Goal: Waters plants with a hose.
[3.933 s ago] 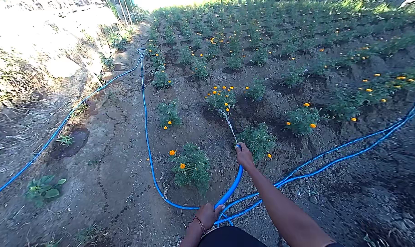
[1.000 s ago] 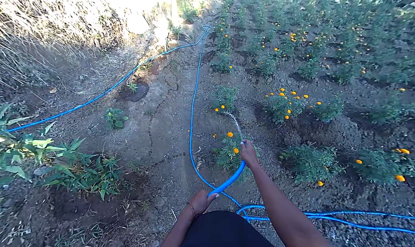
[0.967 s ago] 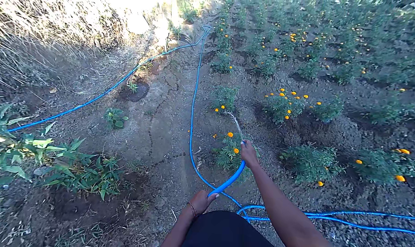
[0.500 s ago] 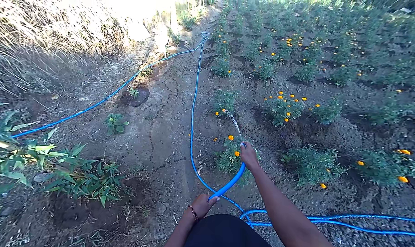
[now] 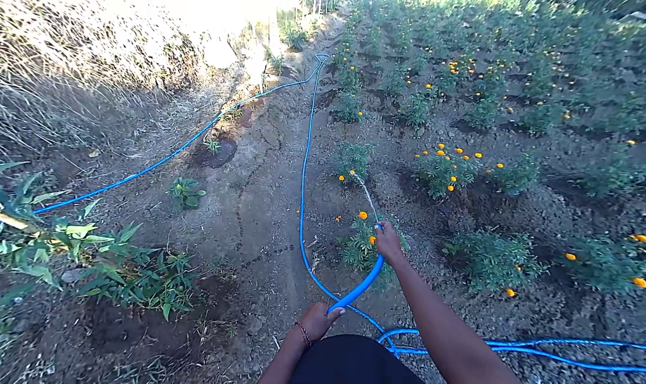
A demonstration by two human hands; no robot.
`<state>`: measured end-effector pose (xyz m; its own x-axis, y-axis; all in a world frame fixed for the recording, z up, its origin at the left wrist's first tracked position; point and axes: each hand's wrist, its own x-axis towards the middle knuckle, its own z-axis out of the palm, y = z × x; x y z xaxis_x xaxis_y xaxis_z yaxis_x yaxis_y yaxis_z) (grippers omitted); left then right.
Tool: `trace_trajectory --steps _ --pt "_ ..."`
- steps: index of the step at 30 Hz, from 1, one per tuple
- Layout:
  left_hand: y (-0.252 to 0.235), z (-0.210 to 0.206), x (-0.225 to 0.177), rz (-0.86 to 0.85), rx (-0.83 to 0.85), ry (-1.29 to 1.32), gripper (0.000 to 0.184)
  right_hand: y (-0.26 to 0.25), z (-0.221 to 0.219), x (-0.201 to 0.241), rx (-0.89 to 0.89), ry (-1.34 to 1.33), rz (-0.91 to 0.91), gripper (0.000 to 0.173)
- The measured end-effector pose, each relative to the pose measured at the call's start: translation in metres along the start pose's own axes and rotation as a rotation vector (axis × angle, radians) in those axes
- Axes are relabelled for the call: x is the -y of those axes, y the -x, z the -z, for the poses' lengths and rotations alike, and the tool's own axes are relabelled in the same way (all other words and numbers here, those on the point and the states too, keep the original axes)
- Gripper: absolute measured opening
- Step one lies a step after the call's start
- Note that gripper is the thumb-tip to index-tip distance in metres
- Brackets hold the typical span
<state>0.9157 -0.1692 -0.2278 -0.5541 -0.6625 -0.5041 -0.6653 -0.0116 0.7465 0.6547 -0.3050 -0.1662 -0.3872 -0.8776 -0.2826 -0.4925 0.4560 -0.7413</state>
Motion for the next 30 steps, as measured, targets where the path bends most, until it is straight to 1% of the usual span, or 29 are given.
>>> trace_trajectory --steps 9,22,30 --pt "0.006 0.0 0.003 0.013 0.024 -0.008 0.067 0.001 -0.007 -0.005 0.036 0.017 -0.036 0.035" --pt "0.011 0.003 0.005 0.014 0.018 0.011 0.067 0.004 -0.013 0.002 0.052 0.014 -0.012 0.035" --pt "0.01 0.004 0.006 0.021 0.019 0.017 0.067 0.004 -0.013 0.003 0.016 -0.025 -0.012 0.036"
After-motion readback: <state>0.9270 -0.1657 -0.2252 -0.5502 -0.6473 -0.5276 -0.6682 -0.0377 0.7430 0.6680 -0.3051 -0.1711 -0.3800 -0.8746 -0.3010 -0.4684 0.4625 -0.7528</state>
